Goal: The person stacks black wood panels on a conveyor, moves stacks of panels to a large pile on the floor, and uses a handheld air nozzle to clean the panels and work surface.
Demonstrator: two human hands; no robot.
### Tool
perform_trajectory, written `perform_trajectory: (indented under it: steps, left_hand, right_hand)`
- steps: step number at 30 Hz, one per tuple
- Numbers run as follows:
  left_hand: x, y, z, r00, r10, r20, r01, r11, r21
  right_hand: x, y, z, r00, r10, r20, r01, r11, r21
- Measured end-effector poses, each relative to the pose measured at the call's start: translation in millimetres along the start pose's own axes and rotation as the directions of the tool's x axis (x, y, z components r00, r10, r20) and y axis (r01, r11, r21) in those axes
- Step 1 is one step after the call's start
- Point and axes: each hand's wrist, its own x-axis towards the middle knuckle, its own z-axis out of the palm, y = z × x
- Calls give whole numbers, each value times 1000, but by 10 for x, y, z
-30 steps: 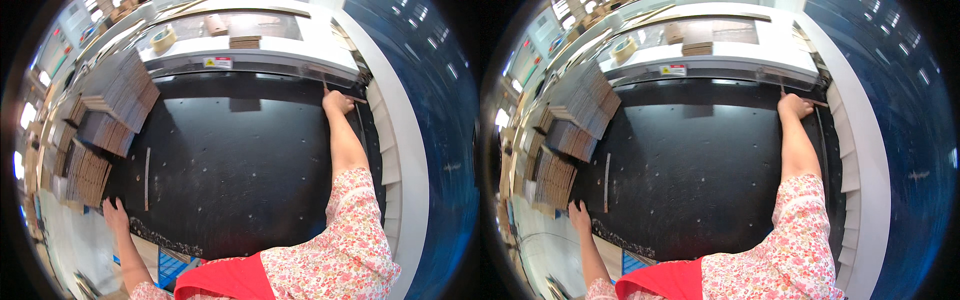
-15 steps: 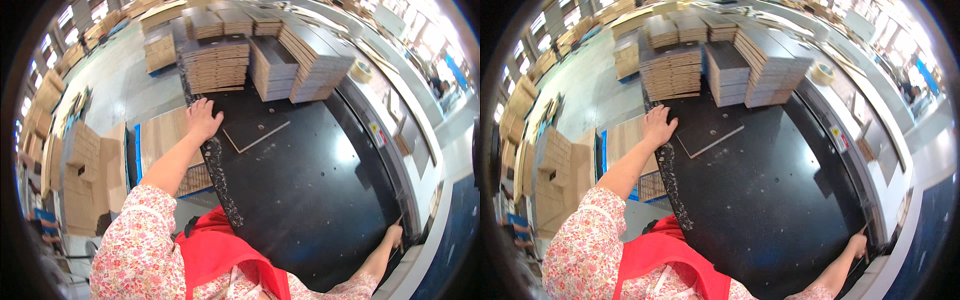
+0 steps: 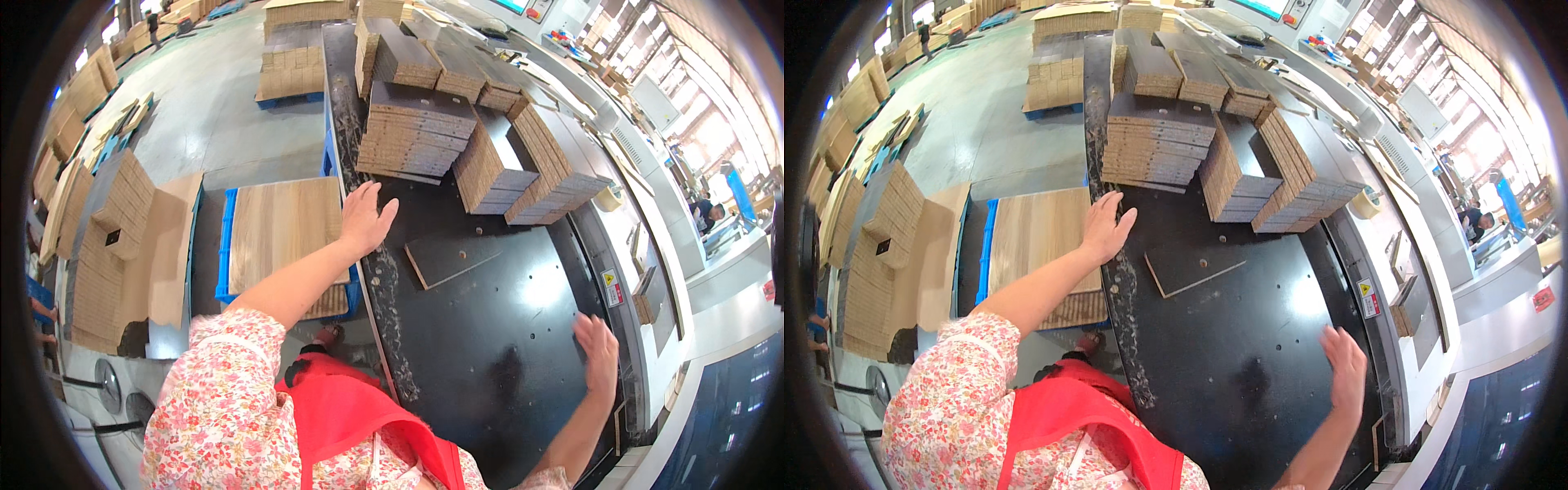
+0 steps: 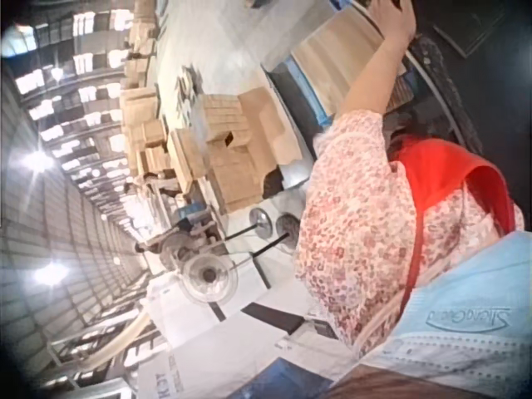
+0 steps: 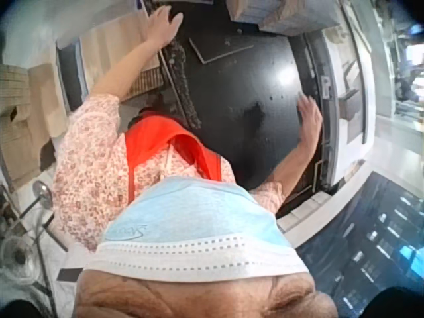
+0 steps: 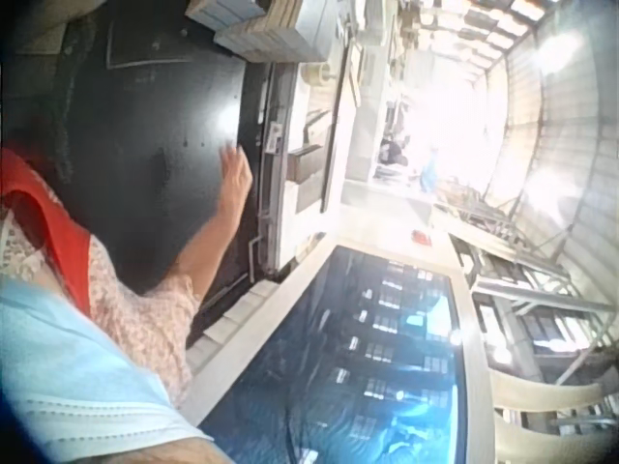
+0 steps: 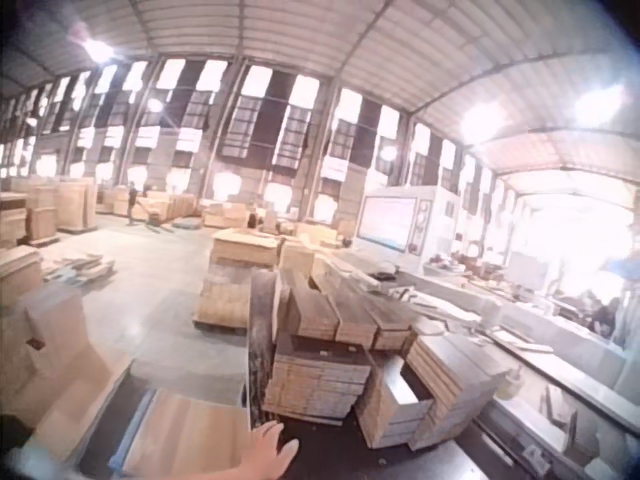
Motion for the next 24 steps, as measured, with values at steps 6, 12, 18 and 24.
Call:
perform_trajectory:
  steps: [6,12,18,24]
  left_hand:
    - [623,-68,-640,934,-318,165,353,740,-572]
    - [1340,134,-1105,720,-109,685,692,182,-699]
    - [1794,22,-1054,502,-75,862,848,238,-473]
    - [1968,-113,-963,343,-13,939,861,404,-309]
  right_hand:
    - [901,-836,1888,872,-53,486,-149,917,369]
    - [1772,-888,3058,926,185,330,-304,882,359]
    - [2345,-654,3487,887,237,397,-429,739,519]
    - [2533,-585,3439,814,192,548,-479,756,446]
